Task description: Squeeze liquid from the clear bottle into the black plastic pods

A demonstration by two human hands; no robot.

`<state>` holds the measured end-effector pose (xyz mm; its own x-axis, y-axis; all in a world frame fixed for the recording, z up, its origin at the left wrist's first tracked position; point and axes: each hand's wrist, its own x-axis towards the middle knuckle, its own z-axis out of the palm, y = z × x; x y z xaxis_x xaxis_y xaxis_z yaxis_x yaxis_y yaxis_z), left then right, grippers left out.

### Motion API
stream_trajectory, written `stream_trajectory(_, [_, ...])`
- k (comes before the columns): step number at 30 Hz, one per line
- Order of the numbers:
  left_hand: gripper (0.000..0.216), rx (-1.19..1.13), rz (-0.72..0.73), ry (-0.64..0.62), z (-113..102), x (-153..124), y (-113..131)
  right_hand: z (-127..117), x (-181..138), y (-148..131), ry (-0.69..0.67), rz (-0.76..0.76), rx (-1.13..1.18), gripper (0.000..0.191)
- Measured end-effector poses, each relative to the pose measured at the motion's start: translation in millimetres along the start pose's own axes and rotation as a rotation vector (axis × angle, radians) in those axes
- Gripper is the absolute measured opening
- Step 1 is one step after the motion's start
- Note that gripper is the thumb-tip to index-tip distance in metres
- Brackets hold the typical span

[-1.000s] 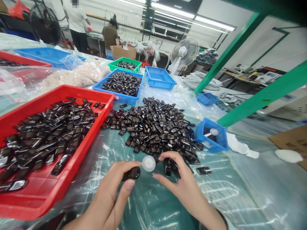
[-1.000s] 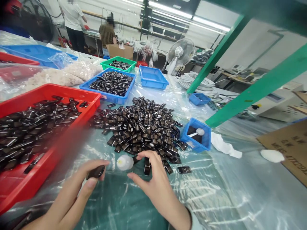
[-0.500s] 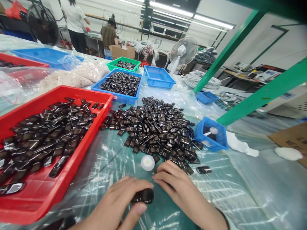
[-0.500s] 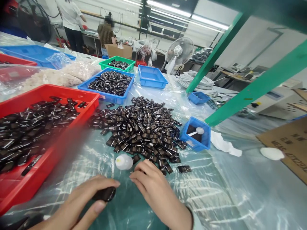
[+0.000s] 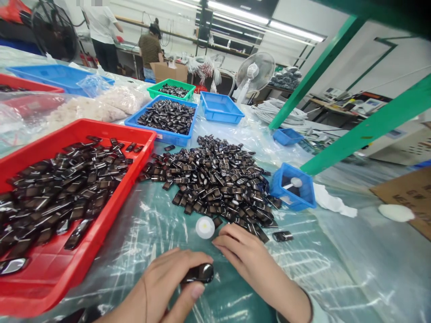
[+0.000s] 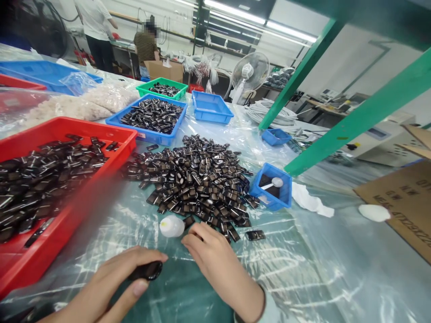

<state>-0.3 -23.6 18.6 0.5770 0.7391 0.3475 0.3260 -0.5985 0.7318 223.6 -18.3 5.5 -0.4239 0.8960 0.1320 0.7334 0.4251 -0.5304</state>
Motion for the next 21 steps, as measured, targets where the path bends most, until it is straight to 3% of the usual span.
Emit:
stream_trajectory(6, [0.024, 0.057, 0.033, -0.037, -1, -1, -1, -8, -4, -10, 0.082, 0.035, 0.169, 0.013])
stream_trajectory(9, [0.025, 0.102, 0.078, -0.044, 1, 1, -3, -14, -9, -24, 0.110, 0.136, 0.608, 0.011])
stream_trajectory(11, [0.024, 0.114, 0.089, -0.067, 3, 3, -6, -14, -11, -33, 0.064, 0.241, 1.003, 0.015])
stream_trajectory(13, [0.025, 0.089, 0.135, -0.044, 6, 6, -10, -11, -11, -39, 0.007, 0.315, 1.259, 0.018])
stream_trajectory(16, [0.025, 0.054, 0.204, 0.017, 10, 9, -16, -5, -9, -44, -0.012, 0.391, 1.426, 0.019])
stream_trajectory(21, [0.024, 0.094, 0.239, 0.064, 13, 7, -20, 0, -8, -46, -0.037, 0.487, 1.517, 0.023])
